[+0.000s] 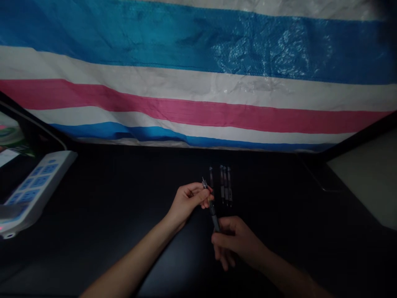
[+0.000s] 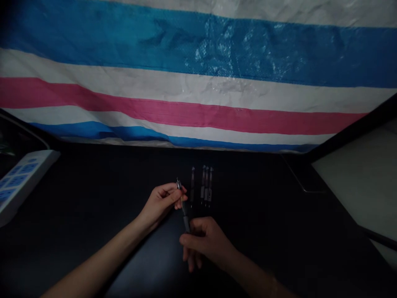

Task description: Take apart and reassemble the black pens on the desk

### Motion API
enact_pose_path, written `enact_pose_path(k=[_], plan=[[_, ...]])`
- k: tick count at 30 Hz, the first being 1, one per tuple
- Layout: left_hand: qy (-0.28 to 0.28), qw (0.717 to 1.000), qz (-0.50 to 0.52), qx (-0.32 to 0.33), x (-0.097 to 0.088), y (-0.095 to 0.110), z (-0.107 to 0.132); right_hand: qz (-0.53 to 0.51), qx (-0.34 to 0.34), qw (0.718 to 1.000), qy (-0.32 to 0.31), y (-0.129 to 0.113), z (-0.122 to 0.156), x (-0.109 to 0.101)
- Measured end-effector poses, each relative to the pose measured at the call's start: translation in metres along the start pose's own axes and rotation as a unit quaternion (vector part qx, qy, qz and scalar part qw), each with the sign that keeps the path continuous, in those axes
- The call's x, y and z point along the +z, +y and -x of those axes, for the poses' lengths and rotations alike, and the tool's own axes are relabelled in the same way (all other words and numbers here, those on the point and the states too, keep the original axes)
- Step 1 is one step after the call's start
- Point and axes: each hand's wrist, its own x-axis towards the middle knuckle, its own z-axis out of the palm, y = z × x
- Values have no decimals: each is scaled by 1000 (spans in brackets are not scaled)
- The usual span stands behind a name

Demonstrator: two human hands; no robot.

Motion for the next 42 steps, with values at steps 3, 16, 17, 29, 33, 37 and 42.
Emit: enact_pose_path(k=[3, 16, 17, 29, 33, 37, 42], plan=[[4, 1000, 11, -18, 2, -3, 0, -68, 1, 996, -49, -2, -1, -1], [2, 1000, 3, -12, 0, -9, -1, -99, -11, 993, -60, -4, 1, -4], [0, 1000, 6, -13, 0, -9, -2, -96, -14, 994, -55, -3, 1, -4], [11, 1000, -3, -6, -1, -12, -4, -138, 18, 990, -31, 0, -1, -2], [12, 1000, -8, -7, -2, -12, -5, -150, 12, 988, -32, 0, -1, -2], [16, 1000, -7, -7, -1, -11, -6, -146, 5, 989, -31, -2, 0, -2], [15, 1000, -4, -11, -1, -10, -5, -150, 13, 988, -38, -1, 0, -2]])
